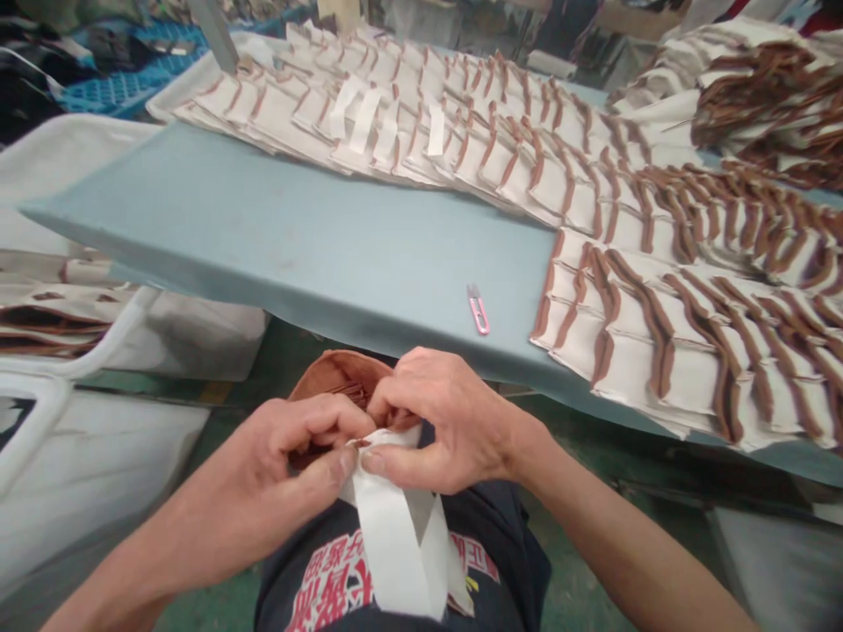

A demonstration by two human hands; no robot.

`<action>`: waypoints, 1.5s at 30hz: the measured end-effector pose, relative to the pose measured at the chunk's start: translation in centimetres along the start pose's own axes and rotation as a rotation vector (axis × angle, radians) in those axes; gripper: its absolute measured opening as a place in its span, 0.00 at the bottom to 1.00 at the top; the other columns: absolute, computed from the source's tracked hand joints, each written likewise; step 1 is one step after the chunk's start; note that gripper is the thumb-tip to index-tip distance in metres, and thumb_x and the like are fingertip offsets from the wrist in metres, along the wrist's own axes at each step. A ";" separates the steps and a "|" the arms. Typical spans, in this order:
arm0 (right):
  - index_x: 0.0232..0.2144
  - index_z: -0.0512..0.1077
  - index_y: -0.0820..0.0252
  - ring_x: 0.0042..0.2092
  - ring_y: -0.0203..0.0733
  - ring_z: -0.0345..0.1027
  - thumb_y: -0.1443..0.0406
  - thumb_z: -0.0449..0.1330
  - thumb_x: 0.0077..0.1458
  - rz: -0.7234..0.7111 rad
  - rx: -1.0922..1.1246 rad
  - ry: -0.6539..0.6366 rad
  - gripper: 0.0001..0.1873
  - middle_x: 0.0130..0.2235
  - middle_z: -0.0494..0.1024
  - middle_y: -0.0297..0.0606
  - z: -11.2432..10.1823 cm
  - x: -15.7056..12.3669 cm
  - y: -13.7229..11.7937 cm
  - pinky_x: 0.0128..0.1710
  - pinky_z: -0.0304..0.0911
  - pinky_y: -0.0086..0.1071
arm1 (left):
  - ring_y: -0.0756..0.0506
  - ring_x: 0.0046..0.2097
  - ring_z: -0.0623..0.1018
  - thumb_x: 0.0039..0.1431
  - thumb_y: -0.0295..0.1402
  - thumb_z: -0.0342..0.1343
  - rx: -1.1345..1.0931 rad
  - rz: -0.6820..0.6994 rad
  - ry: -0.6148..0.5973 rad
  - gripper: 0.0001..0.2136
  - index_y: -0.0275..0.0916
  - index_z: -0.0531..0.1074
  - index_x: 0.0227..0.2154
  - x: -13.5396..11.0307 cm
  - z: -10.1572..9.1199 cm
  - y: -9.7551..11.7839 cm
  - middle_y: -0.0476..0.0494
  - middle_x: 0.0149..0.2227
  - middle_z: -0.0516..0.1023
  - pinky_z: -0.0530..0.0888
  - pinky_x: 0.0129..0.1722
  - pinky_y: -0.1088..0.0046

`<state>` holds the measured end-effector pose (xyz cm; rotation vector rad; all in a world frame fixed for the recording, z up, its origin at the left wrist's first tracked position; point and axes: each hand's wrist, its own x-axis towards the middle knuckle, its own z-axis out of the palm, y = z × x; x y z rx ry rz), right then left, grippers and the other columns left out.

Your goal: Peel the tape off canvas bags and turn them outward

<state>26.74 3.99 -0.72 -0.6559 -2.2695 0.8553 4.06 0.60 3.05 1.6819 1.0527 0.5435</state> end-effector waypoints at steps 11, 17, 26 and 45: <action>0.27 0.69 0.56 0.27 0.32 0.56 0.54 0.67 0.68 0.337 0.449 -0.187 0.21 0.26 0.65 0.25 -1.5 -0.7 0.0 0.30 0.49 0.29 | 0.53 0.24 0.80 0.70 0.25 0.55 0.229 0.265 0.177 0.09 0.46 0.75 0.36 0.0 1.8 -1.3 0.60 0.27 0.82 0.72 0.26 0.84; 0.27 0.69 0.57 0.27 0.32 0.52 0.31 0.68 0.59 0.592 1.025 -0.199 0.37 0.26 0.65 0.27 -0.6 -1.4 -0.1 0.26 0.50 0.28 | 0.48 0.25 0.79 0.68 0.19 0.53 0.363 0.609 0.131 0.15 0.46 0.71 0.50 0.3 1.9 -2.6 0.53 0.28 0.81 0.72 0.29 0.73; 0.30 0.67 0.56 0.28 0.32 0.51 0.37 0.68 0.64 0.658 0.974 -0.149 0.32 0.27 0.62 0.25 -0.3 -2.4 -0.3 0.27 0.51 0.28 | 0.46 0.27 0.79 0.71 0.20 0.52 0.461 0.760 0.186 0.16 0.43 0.70 0.55 1.1 2.4 -5.3 0.48 0.31 0.83 0.72 0.30 0.71; 0.32 0.74 0.57 0.30 0.40 0.67 0.67 0.47 0.83 -0.066 -0.406 -0.035 0.25 0.28 0.77 0.34 -1.1 -4.8 -4.1 0.30 0.60 0.36 | 0.48 0.28 0.74 0.84 0.31 0.46 0.409 0.603 -0.003 0.15 0.42 0.72 0.37 -0.7 2.4 -4.3 0.53 0.28 0.76 0.66 0.30 0.70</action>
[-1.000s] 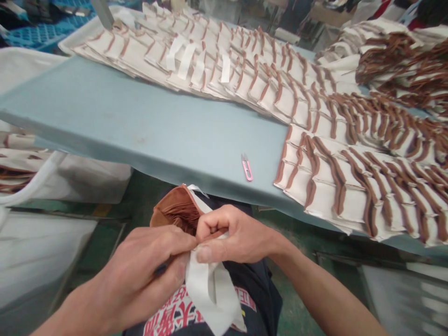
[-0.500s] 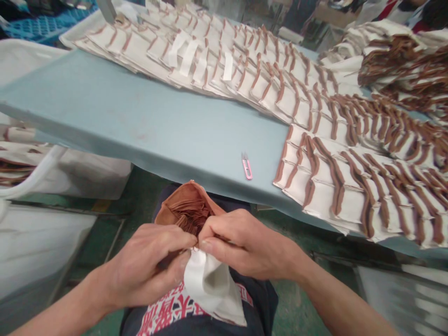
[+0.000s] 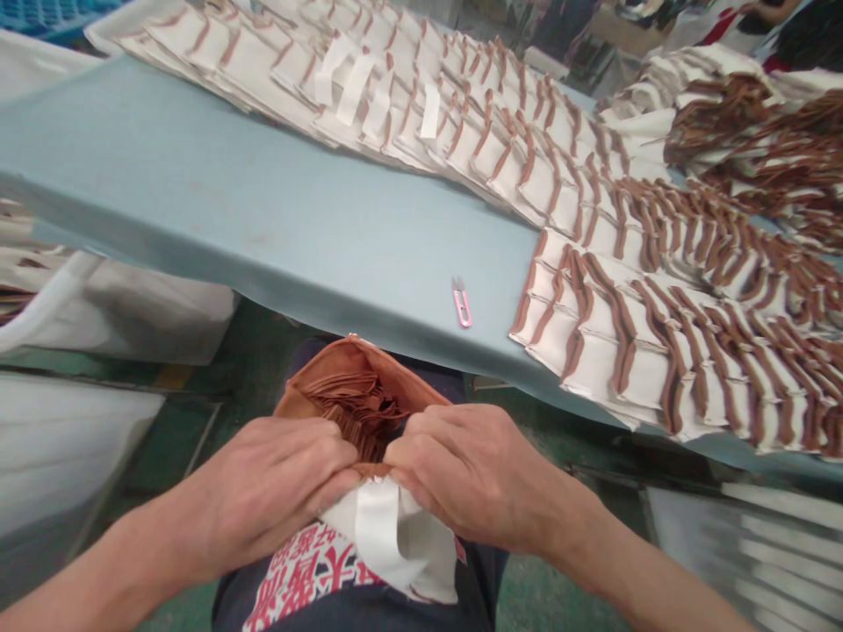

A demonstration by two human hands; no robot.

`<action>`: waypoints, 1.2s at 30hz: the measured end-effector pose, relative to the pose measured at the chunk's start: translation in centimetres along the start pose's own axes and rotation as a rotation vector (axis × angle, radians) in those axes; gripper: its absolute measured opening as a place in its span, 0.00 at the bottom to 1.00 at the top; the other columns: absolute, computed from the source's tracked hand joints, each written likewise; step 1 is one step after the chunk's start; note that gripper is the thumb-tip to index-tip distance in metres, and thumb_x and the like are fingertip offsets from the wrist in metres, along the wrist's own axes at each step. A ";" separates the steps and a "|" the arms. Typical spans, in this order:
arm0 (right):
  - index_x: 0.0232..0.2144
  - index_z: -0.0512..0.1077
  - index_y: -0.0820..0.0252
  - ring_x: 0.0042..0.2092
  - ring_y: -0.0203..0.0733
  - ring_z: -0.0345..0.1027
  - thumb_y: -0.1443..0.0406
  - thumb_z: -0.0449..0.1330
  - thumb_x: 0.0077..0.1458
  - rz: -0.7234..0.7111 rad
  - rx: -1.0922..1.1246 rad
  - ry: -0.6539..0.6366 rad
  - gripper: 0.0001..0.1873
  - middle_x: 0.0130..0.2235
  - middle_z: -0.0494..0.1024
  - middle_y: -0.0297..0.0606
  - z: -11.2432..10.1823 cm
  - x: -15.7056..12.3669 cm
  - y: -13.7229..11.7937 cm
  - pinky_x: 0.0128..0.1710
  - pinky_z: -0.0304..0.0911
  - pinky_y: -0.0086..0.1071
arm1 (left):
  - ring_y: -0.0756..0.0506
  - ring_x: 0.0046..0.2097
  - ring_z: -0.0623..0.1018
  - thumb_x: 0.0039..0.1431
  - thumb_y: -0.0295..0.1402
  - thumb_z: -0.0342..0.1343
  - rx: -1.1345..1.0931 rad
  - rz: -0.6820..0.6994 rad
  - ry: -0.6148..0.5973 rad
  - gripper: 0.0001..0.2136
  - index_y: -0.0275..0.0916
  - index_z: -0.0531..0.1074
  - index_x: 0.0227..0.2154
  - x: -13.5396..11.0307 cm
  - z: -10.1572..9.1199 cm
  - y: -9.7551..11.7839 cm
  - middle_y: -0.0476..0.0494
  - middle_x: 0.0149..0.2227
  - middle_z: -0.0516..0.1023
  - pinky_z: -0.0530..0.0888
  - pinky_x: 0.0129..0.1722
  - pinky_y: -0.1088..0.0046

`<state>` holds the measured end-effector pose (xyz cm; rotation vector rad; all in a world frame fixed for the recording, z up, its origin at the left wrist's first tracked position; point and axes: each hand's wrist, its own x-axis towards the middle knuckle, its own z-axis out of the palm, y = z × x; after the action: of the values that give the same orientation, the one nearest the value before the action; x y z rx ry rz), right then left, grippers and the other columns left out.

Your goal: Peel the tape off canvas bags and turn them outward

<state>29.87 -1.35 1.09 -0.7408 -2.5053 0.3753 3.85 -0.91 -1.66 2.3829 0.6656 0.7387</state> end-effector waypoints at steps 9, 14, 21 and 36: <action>0.33 0.75 0.57 0.30 0.39 0.68 0.66 0.47 0.83 0.000 0.058 -0.025 0.25 0.29 0.78 0.33 0.8 -0.4 -0.5 0.31 0.61 0.35 | 0.49 0.25 0.69 0.84 0.39 0.52 -0.219 -0.133 -0.097 0.21 0.43 0.66 0.28 -1.4 -0.5 -0.9 0.55 0.24 0.70 0.62 0.29 0.69; 0.31 0.76 0.59 0.29 0.38 0.67 0.69 0.48 0.82 -0.007 0.027 -0.006 0.26 0.27 0.76 0.32 0.4 0.2 -0.6 0.31 0.60 0.35 | 0.46 0.30 0.72 0.84 0.42 0.42 -0.459 -0.338 -0.179 0.22 0.43 0.70 0.31 -0.2 -1.0 -0.1 0.50 0.29 0.74 0.68 0.34 0.69; 0.32 0.78 0.57 0.29 0.40 0.68 0.61 0.54 0.83 0.074 0.039 -0.017 0.25 0.26 0.79 0.32 0.9 -0.1 0.4 0.32 0.56 0.37 | 0.49 0.28 0.63 0.81 0.47 0.47 -0.657 -0.485 -0.378 0.24 0.44 0.58 0.26 2.6 -0.7 0.8 0.55 0.26 0.61 0.62 0.30 0.71; 0.33 0.74 0.57 0.31 0.34 0.71 0.52 0.62 0.79 0.251 0.677 -0.024 0.22 0.31 0.81 0.32 2.2 -0.6 3.5 0.34 0.60 0.29 | 0.52 0.24 0.56 0.72 0.25 0.51 -0.113 -0.277 -0.149 0.18 0.44 0.52 0.27 1.8 0.5 0.8 0.59 0.25 0.50 0.53 0.26 0.69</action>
<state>30.65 0.93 -2.37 -0.7535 -2.0864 1.2435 5.71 -0.58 -0.86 2.1599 0.8446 0.4634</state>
